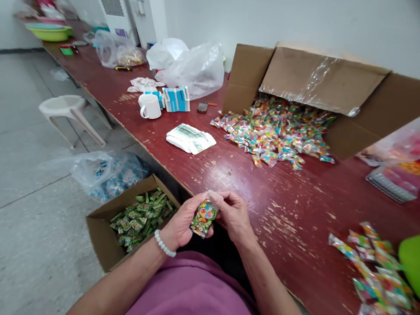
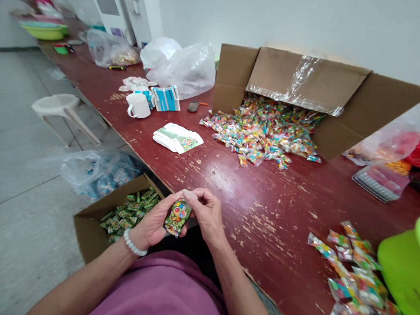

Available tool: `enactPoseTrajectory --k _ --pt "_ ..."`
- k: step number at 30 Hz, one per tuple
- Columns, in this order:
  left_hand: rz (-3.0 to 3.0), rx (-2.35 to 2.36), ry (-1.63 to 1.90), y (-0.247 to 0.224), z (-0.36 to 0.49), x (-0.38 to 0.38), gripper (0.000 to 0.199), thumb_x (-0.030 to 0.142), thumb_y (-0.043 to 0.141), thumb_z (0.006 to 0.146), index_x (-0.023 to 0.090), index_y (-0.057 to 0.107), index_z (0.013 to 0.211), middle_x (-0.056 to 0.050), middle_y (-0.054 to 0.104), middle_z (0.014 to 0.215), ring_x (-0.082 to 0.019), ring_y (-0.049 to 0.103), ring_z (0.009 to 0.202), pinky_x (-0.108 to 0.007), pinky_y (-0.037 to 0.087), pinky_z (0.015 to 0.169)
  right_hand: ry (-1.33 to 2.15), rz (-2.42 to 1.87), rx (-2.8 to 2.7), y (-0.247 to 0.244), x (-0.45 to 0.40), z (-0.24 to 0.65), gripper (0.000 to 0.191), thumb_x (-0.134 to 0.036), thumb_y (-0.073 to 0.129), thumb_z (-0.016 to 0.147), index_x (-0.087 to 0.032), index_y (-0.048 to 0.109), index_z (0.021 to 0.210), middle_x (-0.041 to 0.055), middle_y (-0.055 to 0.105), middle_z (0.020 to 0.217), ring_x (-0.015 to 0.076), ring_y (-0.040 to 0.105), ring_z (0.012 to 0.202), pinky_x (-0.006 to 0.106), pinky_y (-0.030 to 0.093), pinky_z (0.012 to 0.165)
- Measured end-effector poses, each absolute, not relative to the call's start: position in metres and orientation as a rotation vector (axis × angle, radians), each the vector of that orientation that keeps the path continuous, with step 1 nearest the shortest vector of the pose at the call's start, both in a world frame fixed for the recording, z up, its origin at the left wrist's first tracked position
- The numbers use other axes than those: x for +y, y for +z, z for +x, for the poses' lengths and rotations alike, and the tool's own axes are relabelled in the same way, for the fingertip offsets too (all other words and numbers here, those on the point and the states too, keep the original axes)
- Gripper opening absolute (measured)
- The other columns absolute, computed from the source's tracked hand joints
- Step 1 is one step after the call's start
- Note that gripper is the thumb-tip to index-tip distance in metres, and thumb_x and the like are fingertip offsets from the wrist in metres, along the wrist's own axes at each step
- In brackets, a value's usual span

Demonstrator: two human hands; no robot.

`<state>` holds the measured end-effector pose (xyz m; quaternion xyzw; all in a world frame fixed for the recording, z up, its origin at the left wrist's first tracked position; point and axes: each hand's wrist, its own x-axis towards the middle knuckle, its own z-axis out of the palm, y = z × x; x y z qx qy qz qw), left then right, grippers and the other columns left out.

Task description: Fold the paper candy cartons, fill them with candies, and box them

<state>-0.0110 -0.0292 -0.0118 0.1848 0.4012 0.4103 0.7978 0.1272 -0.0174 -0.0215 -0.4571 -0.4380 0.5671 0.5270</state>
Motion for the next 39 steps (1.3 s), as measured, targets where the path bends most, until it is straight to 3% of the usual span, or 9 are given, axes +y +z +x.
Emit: enactPoseTrajectory --k 3,6,11,18,24,27,29,33,39 --pt "0.292 0.827 0.814 -0.013 -0.013 -0.029 0.037 0.049 0.057 0.092 0.013 0.063 0.086 -0.005 0.068 0.064 -0.017 0.061 0.040 -0.029 0.053 0.037 0.888 -1.062 -1.473 -0.017 -0.022 0.133 0.014 -0.033 0.071 0.086 -0.022 0.075 0.080 0.0049 0.071 0.085 0.0175 0.065 0.076 0.030 0.051 0.070" --pt "0.269 0.787 0.747 -0.015 -0.015 -0.029 0.048 0.057 0.050 0.093 0.012 0.065 0.093 -0.006 0.067 0.062 -0.018 0.062 0.039 -0.030 0.052 0.036 0.814 -1.000 -1.722 -0.013 -0.026 0.140 0.014 -0.030 0.064 0.091 -0.023 0.076 0.089 0.0072 0.076 0.096 0.0212 0.068 0.090 0.036 0.051 0.084" --pt "0.393 0.817 0.851 -0.007 -0.012 -0.030 0.045 0.049 0.056 0.093 0.019 0.063 0.126 -0.005 0.072 0.077 -0.016 0.063 0.043 -0.027 0.052 0.038 1.327 -1.113 -1.362 -0.026 -0.025 0.140 0.022 -0.041 0.071 0.085 -0.020 0.073 0.088 0.0047 0.075 0.085 0.0179 0.067 0.072 0.031 0.054 0.068" --pt "0.551 0.923 0.900 -0.007 -0.010 -0.030 0.052 0.056 0.059 0.089 0.017 0.068 0.123 -0.008 0.073 0.087 -0.015 0.065 0.056 -0.025 0.055 0.044 1.536 -1.095 -1.103 -0.026 -0.016 0.138 0.022 -0.037 0.081 0.073 -0.017 0.073 0.076 0.0024 0.072 0.075 0.0120 0.059 0.058 0.024 0.047 0.055" --pt "0.475 0.946 0.895 -0.018 -0.014 -0.027 0.042 0.045 0.067 0.085 0.016 0.072 0.115 -0.006 0.073 0.081 -0.013 0.062 0.051 -0.024 0.052 0.041 1.356 -1.144 -1.305 -0.025 -0.020 0.138 0.020 -0.038 0.071 0.083 -0.019 0.071 0.081 0.0050 0.075 0.093 0.0154 0.065 0.069 0.027 0.050 0.061" --pt "0.354 0.891 0.876 -0.017 -0.017 -0.023 0.032 0.035 0.064 0.085 0.016 0.072 0.110 -0.004 0.072 0.078 -0.014 0.061 0.049 -0.025 0.052 0.042 1.101 -1.176 -1.646 -0.025 -0.028 0.139 0.018 -0.038 0.064 0.089 -0.022 0.069 0.094 0.0067 0.072 0.104 0.0201 0.066 0.085 0.033 0.053 0.074" --pt "0.277 0.855 0.892 -0.015 -0.018 -0.019 0.026 0.029 0.061 0.085 0.016 0.073 0.104 -0.004 0.071 0.077 -0.015 0.063 0.053 -0.026 0.053 0.047 0.896 -1.191 -1.859 -0.025 -0.034 0.137 0.029 -0.038 0.068 0.084 -0.023 0.065 0.109 0.0090 0.068 0.114 0.0249 0.064 0.099 0.041 0.052 0.085" --pt "0.191 0.817 0.937 -0.020 -0.015 -0.017 0.021 0.030 0.061 0.085 0.017 0.072 0.098 -0.002 0.070 0.076 -0.015 0.064 0.058 -0.027 0.053 0.056 0.537 -1.299 -2.117 -0.028 -0.044 0.129 0.081 -0.040 0.082 0.066 -0.019 0.048 0.137 0.0174 0.054 0.136 0.0354 0.054 0.116 0.053 0.047 0.094" --pt "0.360 0.889 1.056 -0.032 -0.004 -0.030 0.038 0.051 0.067 0.083 0.014 0.068 0.091 -0.004 0.069 0.081 -0.015 0.064 0.070 -0.027 0.050 0.070 0.451 -1.273 -2.119 -0.034 -0.035 0.131 0.070 -0.028 0.076 0.064 -0.018 0.053 0.129 0.0147 0.059 0.120 0.0344 0.056 0.110 0.052 0.048 0.093"
